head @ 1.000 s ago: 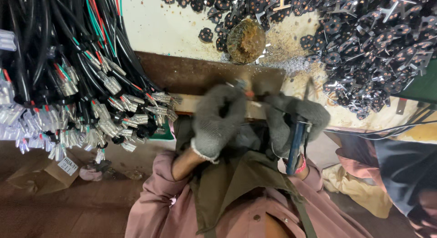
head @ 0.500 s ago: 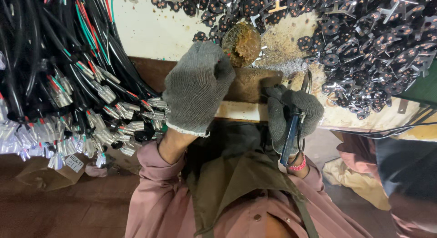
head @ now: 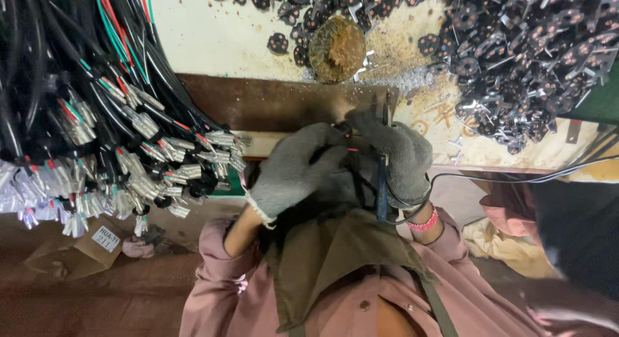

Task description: The person solders wire ends onto plug connectors at a workbench. They hold a wire in one hand and a soldering iron in the other, touch the iron to the wire and connector terminal, dip the finished connector into a rosin block, and set completed connectors aside while reaching for the next wire.

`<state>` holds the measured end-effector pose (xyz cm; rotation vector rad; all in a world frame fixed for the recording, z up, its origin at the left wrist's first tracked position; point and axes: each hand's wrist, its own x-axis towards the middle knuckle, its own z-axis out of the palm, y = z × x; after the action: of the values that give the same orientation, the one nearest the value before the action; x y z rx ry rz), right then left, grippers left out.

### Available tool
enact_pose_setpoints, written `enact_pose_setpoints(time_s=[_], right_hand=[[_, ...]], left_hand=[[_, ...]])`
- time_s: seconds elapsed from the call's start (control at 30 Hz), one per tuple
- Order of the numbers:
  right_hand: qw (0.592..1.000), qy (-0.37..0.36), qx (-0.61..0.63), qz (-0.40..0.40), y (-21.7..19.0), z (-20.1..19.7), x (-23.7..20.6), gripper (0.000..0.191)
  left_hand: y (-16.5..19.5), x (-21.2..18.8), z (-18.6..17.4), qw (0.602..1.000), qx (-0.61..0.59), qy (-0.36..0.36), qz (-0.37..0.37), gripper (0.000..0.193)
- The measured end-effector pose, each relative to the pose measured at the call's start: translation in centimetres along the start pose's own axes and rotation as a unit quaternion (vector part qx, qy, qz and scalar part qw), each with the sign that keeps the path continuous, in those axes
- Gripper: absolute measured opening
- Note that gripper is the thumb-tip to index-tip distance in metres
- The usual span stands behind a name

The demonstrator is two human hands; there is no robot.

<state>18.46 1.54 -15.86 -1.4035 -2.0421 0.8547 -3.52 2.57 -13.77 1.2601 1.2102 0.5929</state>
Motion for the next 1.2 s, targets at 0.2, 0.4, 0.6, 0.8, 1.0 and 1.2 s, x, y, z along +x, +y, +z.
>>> enact_pose_setpoints(time_s=[0.2,0.4,0.6,0.8,1.0,1.2], right_hand=[[0.997,0.022,0.067,0.023,0.4,0.3,-0.2,0.036],[0.995,0.054,-0.04,0.08,-0.1,1.1,-0.1,0.036],[0.997,0.031,0.052,0.042,-1.3,0.1,0.8,0.034],[0.993,-0.004,-0.018,0.118,-2.0,0.0,1.8,0.03],[0.993,-0.018,-0.031,0.11,-2.0,-0.4,2.2,0.033],[0.992,-0.011,-0.031,0.124,-1.9,0.0,1.7,0.032]], left_hand=[[0.8,0.0,0.5,0.99,0.139,0.011,0.032,0.021],[0.4,0.9,0.8,0.972,0.174,0.093,0.125,0.016],[-0.3,1.0,2.4,0.968,0.212,0.116,0.075,0.015],[-0.4,1.3,2.2,0.958,0.238,0.125,0.099,0.014],[-1.2,1.5,2.3,0.96,0.232,0.118,0.106,0.017],[-1.4,1.4,2.4,0.959,0.236,0.108,0.113,0.017]])
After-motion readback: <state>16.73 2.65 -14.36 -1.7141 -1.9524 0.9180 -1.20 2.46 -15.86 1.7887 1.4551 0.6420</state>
